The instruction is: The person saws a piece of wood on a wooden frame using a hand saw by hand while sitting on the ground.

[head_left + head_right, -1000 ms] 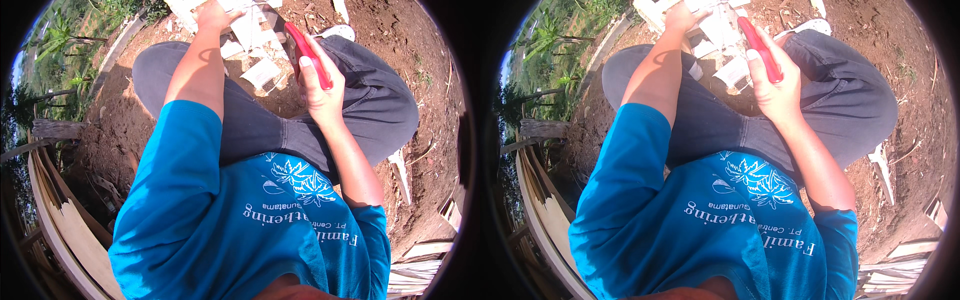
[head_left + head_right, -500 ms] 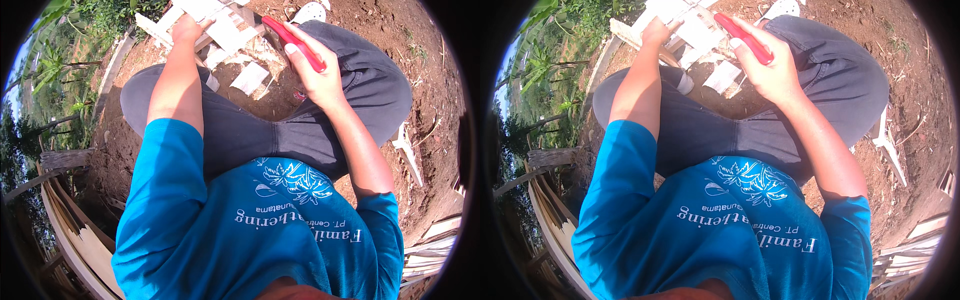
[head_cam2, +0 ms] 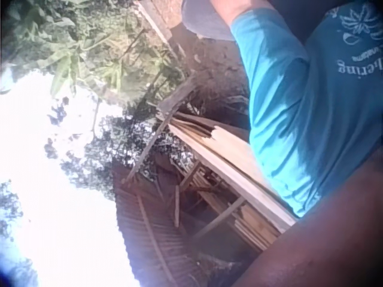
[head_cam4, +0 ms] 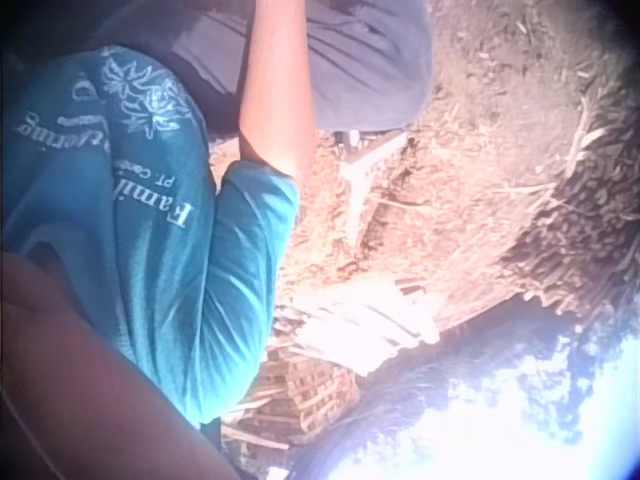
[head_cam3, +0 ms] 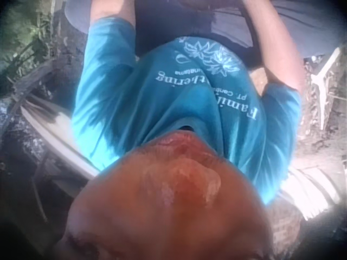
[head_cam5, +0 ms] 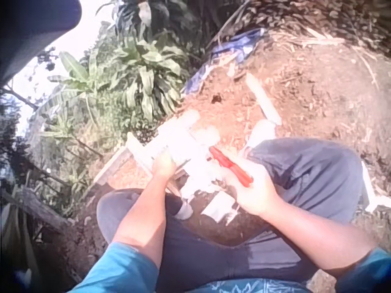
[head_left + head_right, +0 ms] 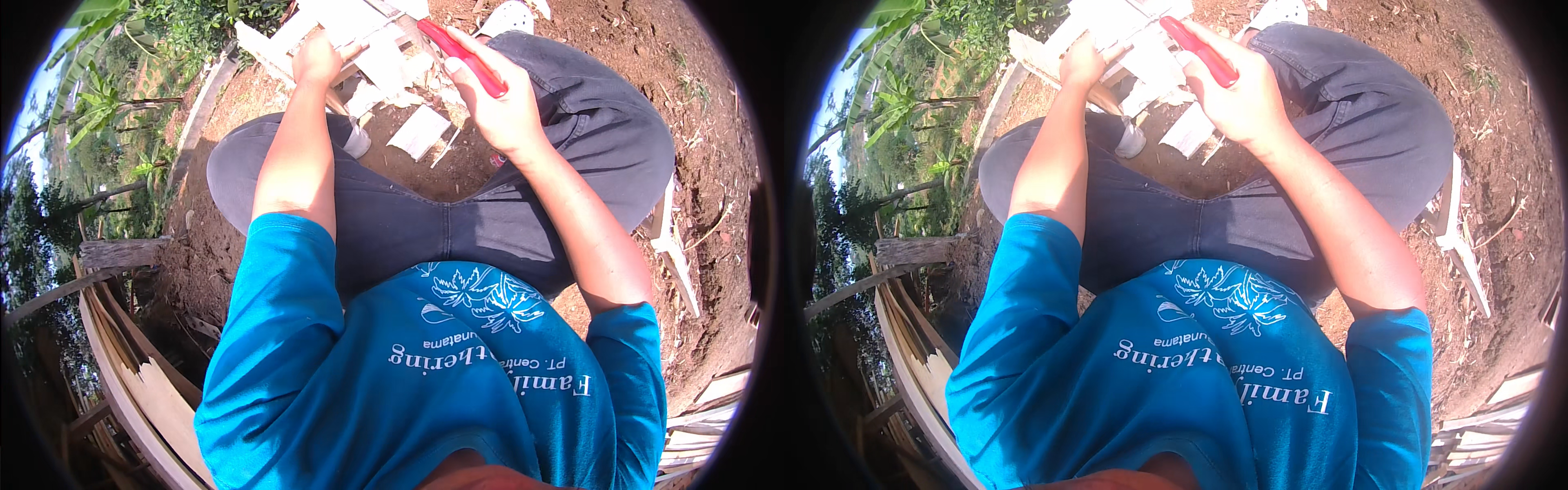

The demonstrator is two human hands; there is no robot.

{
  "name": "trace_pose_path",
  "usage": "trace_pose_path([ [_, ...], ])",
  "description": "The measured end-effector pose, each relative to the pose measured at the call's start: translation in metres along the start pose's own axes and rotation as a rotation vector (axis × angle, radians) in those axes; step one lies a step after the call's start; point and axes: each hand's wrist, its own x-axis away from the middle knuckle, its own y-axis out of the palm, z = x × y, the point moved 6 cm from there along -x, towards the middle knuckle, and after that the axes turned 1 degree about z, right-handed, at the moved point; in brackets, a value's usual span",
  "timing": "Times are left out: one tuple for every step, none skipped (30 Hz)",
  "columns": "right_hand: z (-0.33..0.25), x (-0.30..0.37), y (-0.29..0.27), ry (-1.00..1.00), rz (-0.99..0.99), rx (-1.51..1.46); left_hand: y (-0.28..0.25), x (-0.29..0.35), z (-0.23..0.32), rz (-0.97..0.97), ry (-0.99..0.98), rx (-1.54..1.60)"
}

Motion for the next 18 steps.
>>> trace_pose_path([
  [-0.013, 0.006, -0.001, -0.04, 0.002, -0.022, 0.002, -0.001, -0.007, 0.013, 0.002, -0.005],
  [-0.028, 0.016, -0.001, -0.073, 0.003, -0.048, 0.006, -0.001, -0.017, 0.02, 0.0, -0.011],
  [-0.044, 0.026, -0.004, -0.014, -0.043, 0.013, 0.009, 0.0, -0.028, 0.027, -0.003, -0.018],
  [-0.051, 0.034, -0.01, -0.011, -0.014, 0.011, 0.008, 0.002, -0.022, 0.035, 0.02, -0.032],
  [-0.056, 0.039, -0.015, -0.014, 0.016, 0.011, -0.002, 0.006, -0.012, 0.049, 0.043, -0.044],
  [-0.063, 0.044, -0.02, -0.018, 0.044, 0.01, -0.007, 0.008, -0.005, 0.063, 0.066, -0.057],
  [-0.072, 0.049, -0.02, 0.028, 0.008, -0.037, -0.01, 0.008, -0.018, 0.083, 0.091, 0.019],
  [-0.078, 0.053, -0.019, 0.097, -0.015, -0.077, -0.009, 0.008, -0.04, 0.106, 0.111, 0.094],
  [-0.083, 0.057, -0.019, 0.168, -0.029, -0.111, -0.009, 0.007, -0.049, 0.125, 0.141, 0.171],
  [-0.086, 0.06, -0.022, 0.194, -0.014, -0.132, -0.014, 0.009, -0.038, 0.122, 0.179, 0.167],
  [-0.088, 0.062, -0.026, 0.222, 0.008, -0.152, -0.027, 0.015, -0.02, 0.117, 0.222, 0.163],
  [-0.093, 0.063, -0.029, 0.194, 0.032, -0.169, -0.043, 0.023, -0.007, 0.117, 0.253, 0.154],
  [-0.098, 0.065, -0.03, 0.187, 0.04, -0.176, -0.057, 0.028, -0.001, 0.088, 0.234, 0.144],
  [-0.103, 0.066, -0.032, 0.18, 0.049, -0.181, -0.068, 0.033, 0.005, 0.058, 0.214, 0.138],
  [-0.107, 0.068, -0.036, 0.196, 0.052, -0.175, -0.075, 0.034, 0.009, 0.027, 0.196, 0.133],
  [-0.111, 0.068, -0.037, 0.209, 0.053, -0.17, -0.08, 0.034, 0.008, 0.006, 0.166, 0.157],
  [-0.117, 0.068, -0.039, 0.184, 0.067, -0.134, -0.084, 0.032, 0.008, -0.017, 0.137, 0.181],
  [-0.117, 0.067, -0.039, 0.174, 0.062, -0.145, -0.085, 0.03, 0.006, -0.039, 0.109, 0.205],
])
